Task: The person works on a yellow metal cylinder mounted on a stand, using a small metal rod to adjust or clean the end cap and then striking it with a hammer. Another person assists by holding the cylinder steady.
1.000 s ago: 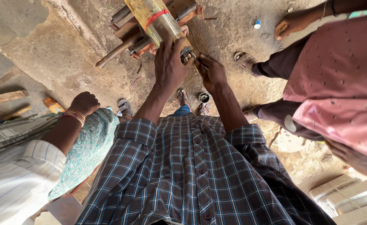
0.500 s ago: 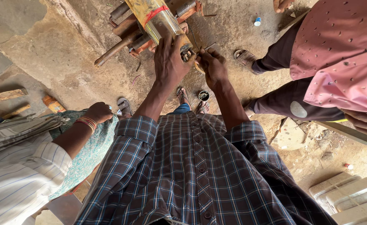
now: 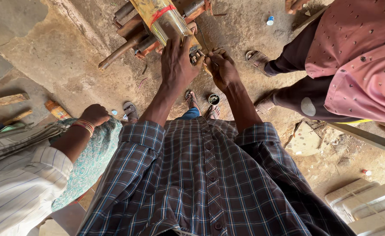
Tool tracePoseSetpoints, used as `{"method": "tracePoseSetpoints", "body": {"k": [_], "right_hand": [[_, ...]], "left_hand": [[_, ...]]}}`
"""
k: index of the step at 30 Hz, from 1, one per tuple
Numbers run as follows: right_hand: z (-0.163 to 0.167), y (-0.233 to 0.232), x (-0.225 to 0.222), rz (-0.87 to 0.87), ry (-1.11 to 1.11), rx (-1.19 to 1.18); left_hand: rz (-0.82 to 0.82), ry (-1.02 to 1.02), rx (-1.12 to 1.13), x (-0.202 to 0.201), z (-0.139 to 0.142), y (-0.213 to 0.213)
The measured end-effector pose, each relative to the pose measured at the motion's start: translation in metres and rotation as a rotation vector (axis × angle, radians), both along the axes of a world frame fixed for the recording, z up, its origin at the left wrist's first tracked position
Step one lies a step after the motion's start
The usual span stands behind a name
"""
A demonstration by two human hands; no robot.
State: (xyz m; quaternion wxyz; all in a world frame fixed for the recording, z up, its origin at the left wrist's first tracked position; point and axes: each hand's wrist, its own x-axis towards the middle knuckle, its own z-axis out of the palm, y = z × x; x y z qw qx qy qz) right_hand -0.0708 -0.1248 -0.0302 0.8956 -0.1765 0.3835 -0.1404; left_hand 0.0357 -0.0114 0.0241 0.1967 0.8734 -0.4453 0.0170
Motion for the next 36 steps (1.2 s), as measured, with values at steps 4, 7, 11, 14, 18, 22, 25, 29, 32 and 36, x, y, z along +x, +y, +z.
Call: {"method": "tracePoseSetpoints", "body": {"k": [4, 7, 11, 14, 18, 22, 25, 29, 32, 36], "right_hand": [[0.005, -0.009, 0.001, 0.065, 0.034, -0.05], [0.006, -0.022, 0.003, 0.246, 0.038, -0.11], [0.003, -0.036, 0.005, 0.346, 0.044, -0.152], [0.0, -0.038, 0.005, 0.367, 0.049, -0.179], [-0.004, -0.032, 0.0, 0.35, 0.067, -0.247], [-0.005, -0.027, -0.005, 0.328, 0.019, -0.268], [-0.004, -0.022, -0.007, 0.351, 0.091, -0.469], [-0.004, -0.011, -0.009, 0.31, 0.152, -0.624], [-0.004, -0.007, -0.001, 0.115, 0.043, -0.398], [0.001, -0.019, 0.025, -0.196, -0.001, 0.115]], "left_hand": [[-0.015, -0.019, 0.012, -0.001, 0.002, 0.001], [-0.032, -0.026, 0.11, 0.001, 0.003, -0.003], [-0.137, -0.122, 0.121, 0.007, 0.001, -0.008], [-0.217, -0.056, 0.142, 0.013, -0.001, -0.005], [-0.239, -0.21, -0.069, 0.015, -0.006, 0.001], [-0.243, -0.232, -0.105, 0.014, -0.01, 0.006], [-0.235, -0.233, -0.119, 0.015, -0.014, 0.011], [-0.286, -0.18, -0.117, 0.018, -0.02, 0.011], [-0.365, -0.081, -0.012, 0.022, -0.015, 0.004], [-0.552, -0.293, 0.135, 0.029, -0.005, -0.009]]}}
